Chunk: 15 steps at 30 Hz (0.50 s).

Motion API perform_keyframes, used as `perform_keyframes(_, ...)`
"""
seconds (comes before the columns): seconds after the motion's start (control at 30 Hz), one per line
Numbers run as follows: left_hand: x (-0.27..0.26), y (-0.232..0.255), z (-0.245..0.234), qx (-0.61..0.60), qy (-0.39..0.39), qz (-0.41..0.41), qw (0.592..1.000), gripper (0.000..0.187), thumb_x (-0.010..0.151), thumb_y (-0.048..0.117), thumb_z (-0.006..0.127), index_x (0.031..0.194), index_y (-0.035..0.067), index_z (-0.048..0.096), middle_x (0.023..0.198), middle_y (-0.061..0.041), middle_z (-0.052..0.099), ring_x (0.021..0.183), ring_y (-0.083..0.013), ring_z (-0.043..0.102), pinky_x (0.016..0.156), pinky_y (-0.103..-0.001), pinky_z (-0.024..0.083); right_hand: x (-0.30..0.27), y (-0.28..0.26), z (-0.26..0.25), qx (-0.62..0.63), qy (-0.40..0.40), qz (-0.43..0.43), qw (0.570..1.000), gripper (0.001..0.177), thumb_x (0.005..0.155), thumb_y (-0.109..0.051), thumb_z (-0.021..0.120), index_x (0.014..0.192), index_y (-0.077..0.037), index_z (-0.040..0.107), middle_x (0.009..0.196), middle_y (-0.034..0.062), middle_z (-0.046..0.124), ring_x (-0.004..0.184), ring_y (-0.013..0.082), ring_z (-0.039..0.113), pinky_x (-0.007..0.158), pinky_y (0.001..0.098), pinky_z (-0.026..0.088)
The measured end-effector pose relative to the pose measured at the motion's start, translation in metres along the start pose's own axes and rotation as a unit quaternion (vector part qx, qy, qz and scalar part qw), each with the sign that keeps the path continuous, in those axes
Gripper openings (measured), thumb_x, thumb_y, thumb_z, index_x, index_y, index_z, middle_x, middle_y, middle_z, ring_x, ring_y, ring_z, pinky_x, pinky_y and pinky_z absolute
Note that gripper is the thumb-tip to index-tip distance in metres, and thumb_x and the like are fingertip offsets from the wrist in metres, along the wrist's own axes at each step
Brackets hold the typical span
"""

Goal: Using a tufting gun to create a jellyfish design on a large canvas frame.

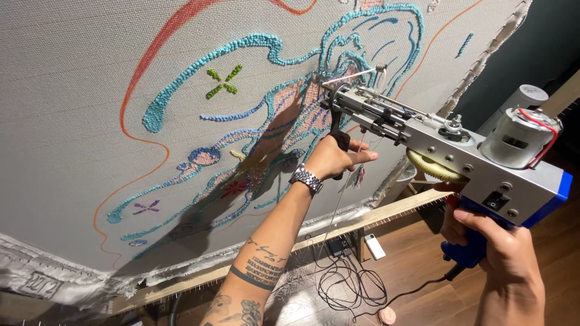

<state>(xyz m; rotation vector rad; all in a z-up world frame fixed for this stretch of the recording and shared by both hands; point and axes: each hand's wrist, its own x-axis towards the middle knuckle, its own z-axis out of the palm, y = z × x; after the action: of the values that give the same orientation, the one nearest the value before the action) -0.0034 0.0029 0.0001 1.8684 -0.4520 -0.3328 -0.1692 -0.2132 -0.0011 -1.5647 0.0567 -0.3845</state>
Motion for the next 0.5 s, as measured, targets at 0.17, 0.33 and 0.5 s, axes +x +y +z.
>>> perform_keyframes(0.17,0.0,0.002,-0.001,-0.021,0.005,0.003,1.0,0.043,0.061,0.036,0.072,0.088,0.002,0.07,0.071,-0.006,0.067,0.047,-0.0103,0.057,0.042,-0.021,0.041,0.0,0.001,0.0,0.022,-0.014,-0.007,1.0,0.021,0.073,-0.002,0.054,0.092,0.006,0.056,0.059,0.0102,0.05,0.044,0.0171,0.044,0.04,0.0268,0.035)
perform_keyframes(0.33,0.002,0.002,-0.002,-0.022,0.007,-0.002,1.0,0.045,0.061,0.036,0.073,0.09,0.002,0.069,0.074,-0.007,0.068,0.048,-0.0118,0.058,0.045,-0.022,0.043,0.003,-0.005,0.005,0.014,-0.034,-0.013,0.999,0.019,0.073,-0.008,0.057,0.088,0.003,0.056,0.054,0.0068,0.048,0.04,0.0162,0.044,0.038,0.0256,0.035)
perform_keyframes(0.5,0.003,0.001,-0.003,-0.023,0.01,-0.002,1.0,0.045,0.061,0.035,0.073,0.091,0.002,0.069,0.073,-0.007,0.068,0.049,-0.0113,0.058,0.045,-0.022,0.043,0.003,-0.01,0.011,0.003,-0.034,-0.015,0.999,0.005,0.074,-0.005,0.055,0.075,-0.001,0.053,0.051,0.0056,0.046,0.039,0.0155,0.043,0.037,0.0265,0.035)
